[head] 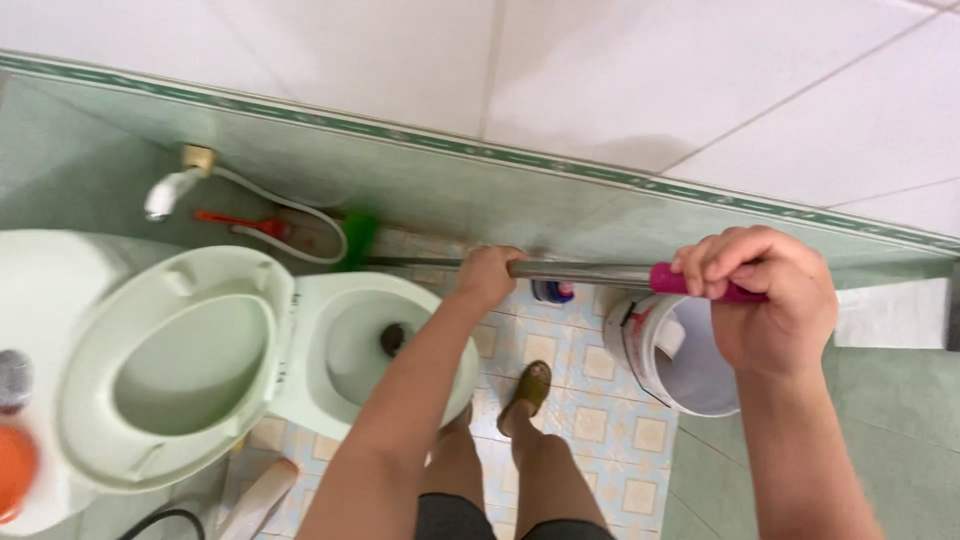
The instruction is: Scrubbing the tiled bathroom floor using a long-handled brush and cleaning solution.
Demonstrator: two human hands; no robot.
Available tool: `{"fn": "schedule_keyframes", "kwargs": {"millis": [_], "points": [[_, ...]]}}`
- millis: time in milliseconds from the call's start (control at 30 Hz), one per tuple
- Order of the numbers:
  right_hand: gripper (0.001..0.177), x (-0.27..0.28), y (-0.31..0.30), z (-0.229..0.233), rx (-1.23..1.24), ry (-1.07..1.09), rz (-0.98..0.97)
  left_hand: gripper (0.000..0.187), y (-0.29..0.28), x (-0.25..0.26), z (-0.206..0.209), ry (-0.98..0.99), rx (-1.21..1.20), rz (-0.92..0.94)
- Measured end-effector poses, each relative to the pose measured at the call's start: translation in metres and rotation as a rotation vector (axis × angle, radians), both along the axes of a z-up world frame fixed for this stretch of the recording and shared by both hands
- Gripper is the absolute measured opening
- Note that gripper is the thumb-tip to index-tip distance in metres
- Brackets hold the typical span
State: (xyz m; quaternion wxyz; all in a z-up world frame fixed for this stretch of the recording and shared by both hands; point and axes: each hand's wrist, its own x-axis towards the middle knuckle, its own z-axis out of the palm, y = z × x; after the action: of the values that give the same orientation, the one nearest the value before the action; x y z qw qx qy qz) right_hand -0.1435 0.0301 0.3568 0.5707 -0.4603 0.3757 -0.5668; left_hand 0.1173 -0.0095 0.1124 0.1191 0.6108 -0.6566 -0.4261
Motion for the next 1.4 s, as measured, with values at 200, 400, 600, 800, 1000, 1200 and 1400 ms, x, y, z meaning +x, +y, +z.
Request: {"fn": "schedule_keyframes", "kwargs": {"millis": [200, 400, 600, 800, 1000, 1200, 1400], "points": [[0.021, -0.006, -0.005, -0.04, -0.126, -0.133, 0.07, 0.029, 0.013, 0.018, 0.003, -0.11, -0.069, 0.003], [0.027, -0.022, 0.006, 0.0, -0.156, -0.081, 0.018, 0.028, 0.008, -0.002, 0.032, -0.033, -0.098, -0.064], [0.026, -0.003, -0.04, 0.096, -0.328, 0.004, 0.247, 0.035, 0.019, -0.02, 0.072, 0.204, -0.52, 0.26], [0.023, 0.071, -0.044, 0.167, -0.426, -0.044, 0.516, 0.042, 0.035, 0.027, 0.141, 0.272, -0.699, 0.509], [0.023, 0.13, -0.055, 0.179, -0.482, -0.05, 0.611, 0.043, 0.023, 0.089, 0.143, 0.185, -0.793, 0.609], [0.022, 0.172, -0.082, 0.175, -0.374, -0.045, 0.624, 0.04, 0.012, 0.095, 0.147, 0.28, -0.752, 0.844], [0.014, 0.261, -0.12, 0.196, -0.343, 0.194, 0.669, 0.036, -0.022, 0.104, 0.126, 0.428, -0.804, 0.971]]}}
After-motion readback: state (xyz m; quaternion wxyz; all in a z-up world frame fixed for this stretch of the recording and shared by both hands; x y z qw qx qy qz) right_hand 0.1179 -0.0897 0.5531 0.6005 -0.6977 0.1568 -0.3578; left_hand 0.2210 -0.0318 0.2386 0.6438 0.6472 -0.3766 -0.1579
